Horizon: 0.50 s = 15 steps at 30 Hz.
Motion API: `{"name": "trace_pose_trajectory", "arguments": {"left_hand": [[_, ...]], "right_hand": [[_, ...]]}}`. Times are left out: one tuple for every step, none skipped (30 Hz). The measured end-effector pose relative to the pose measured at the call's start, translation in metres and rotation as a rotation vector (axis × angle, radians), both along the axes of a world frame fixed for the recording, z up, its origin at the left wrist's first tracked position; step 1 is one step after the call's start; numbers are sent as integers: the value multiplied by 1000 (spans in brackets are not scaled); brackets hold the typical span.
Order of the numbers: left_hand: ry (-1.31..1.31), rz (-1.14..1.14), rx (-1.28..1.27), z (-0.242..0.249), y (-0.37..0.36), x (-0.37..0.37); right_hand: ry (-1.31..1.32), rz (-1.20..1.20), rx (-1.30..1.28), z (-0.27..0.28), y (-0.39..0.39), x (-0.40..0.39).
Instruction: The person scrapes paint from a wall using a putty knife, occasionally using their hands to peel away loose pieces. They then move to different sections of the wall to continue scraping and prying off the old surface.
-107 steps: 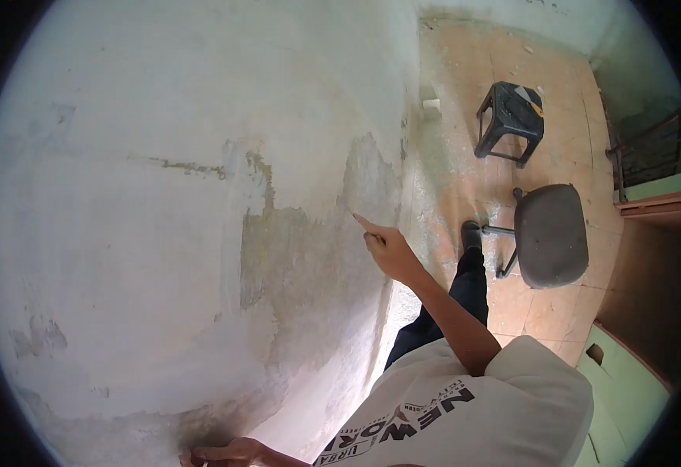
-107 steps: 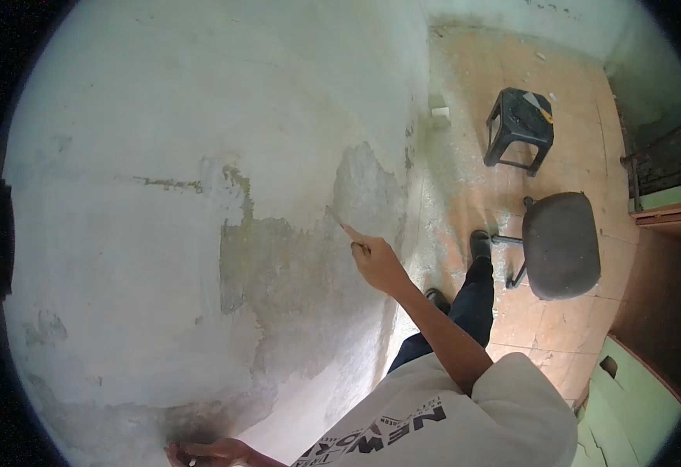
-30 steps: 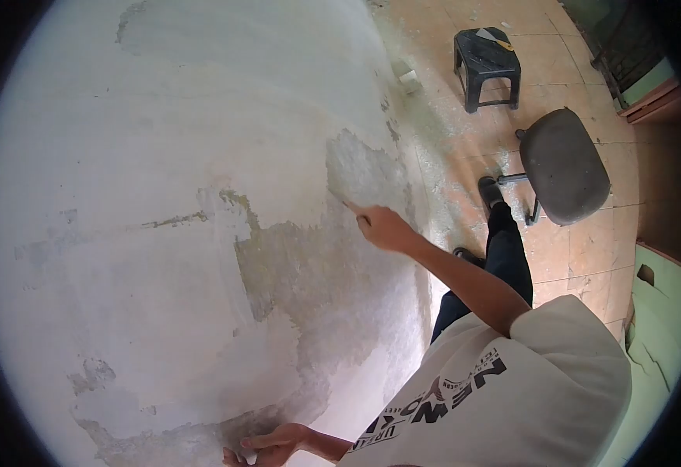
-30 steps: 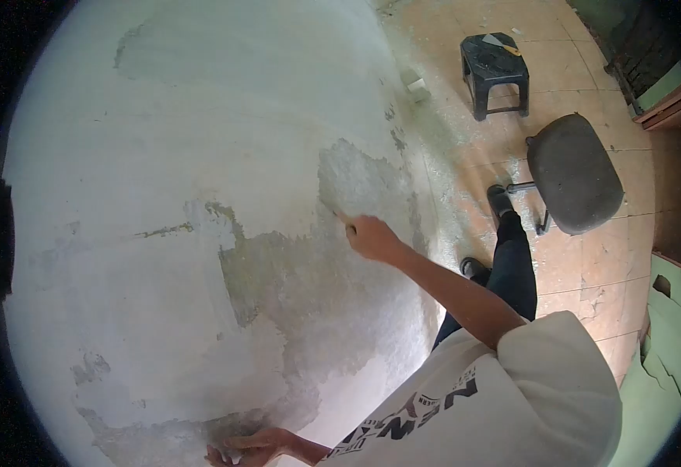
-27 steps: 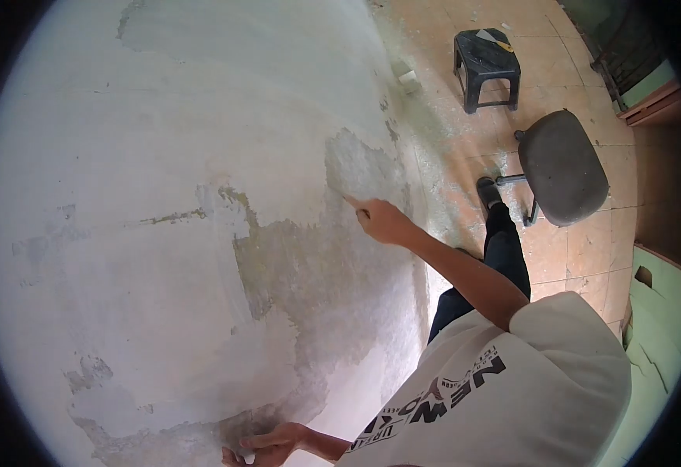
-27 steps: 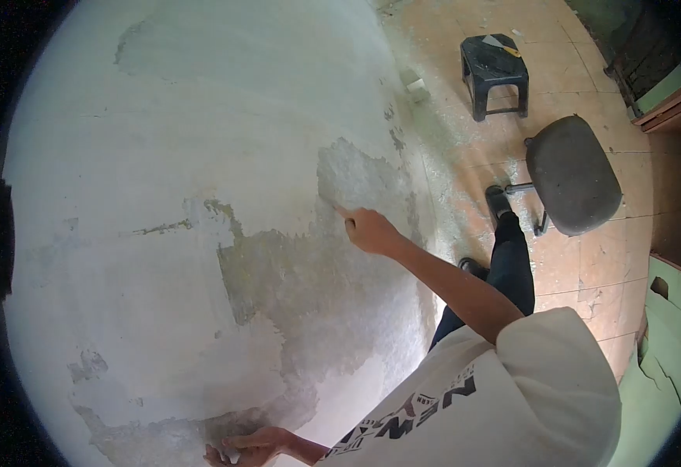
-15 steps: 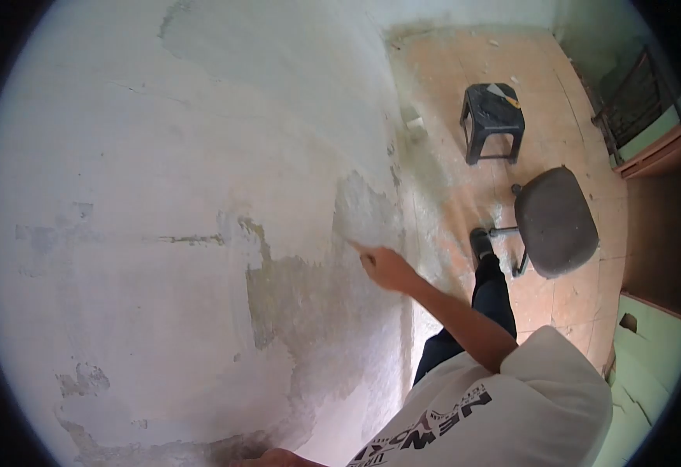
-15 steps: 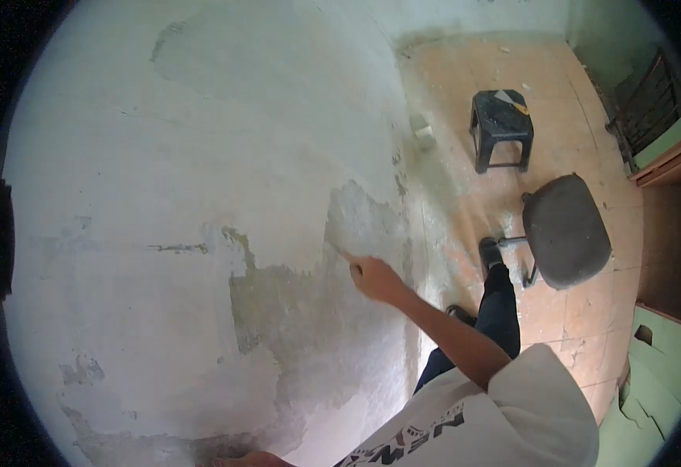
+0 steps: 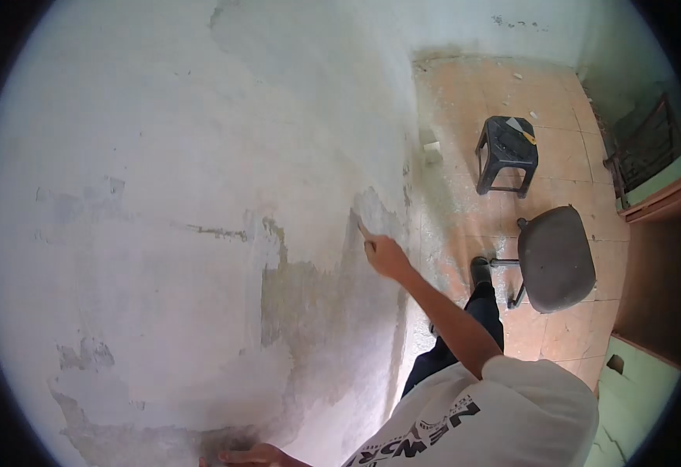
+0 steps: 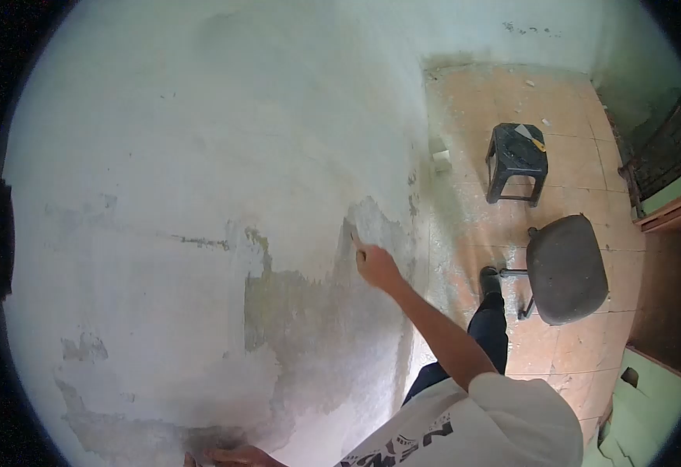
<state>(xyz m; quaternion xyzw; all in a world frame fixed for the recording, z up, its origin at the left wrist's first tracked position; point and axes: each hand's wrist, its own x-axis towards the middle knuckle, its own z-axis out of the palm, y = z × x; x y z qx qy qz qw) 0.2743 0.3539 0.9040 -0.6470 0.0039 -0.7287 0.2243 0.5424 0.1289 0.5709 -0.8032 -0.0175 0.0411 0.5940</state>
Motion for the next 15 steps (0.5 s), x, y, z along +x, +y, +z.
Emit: {"name": "trace_pose_trajectory", "arguments": {"left_hand": [[-43,77,102,-2,4,-1],[7,47,-37,-15,8,-9],[-2,52,-36,-18,6,-14],[69,23,-141,-21,3,-17],[143,-8,-241,-22,3,-17],[137,-7,-234,-23,7,-16],[134,27,-189,-24,10,-16],[135,67,-148,-24,12,-17],[139,84,-153,-15,8,-15],[114,295,61,-2,4,-12],[89,501,281,6,-2,-7],[158,163,58,-4,-5,4],[146,173,52,-4,-10,7],[183,150,28,-4,-11,8],[221,125,9,-2,-12,10]], "right_hand": [[-1,14,-1,-5,-1,-1],[-24,-1,-11,-8,-3,2],[-50,-20,-20,-10,-7,5],[27,41,-18,5,-17,-6],[19,40,-14,5,-15,-13],[18,55,-9,5,-11,-22],[18,73,-7,4,-9,-22],[17,84,-7,1,-10,-6],[36,55,-16,-4,-14,16],[54,29,-28,-8,-18,28],[55,47,-33,-8,-23,27],[70,61,-12,-6,-30,27],[81,71,9,-3,-36,29],[63,77,14,0,-34,18],[51,81,84,4,-30,8]]}}
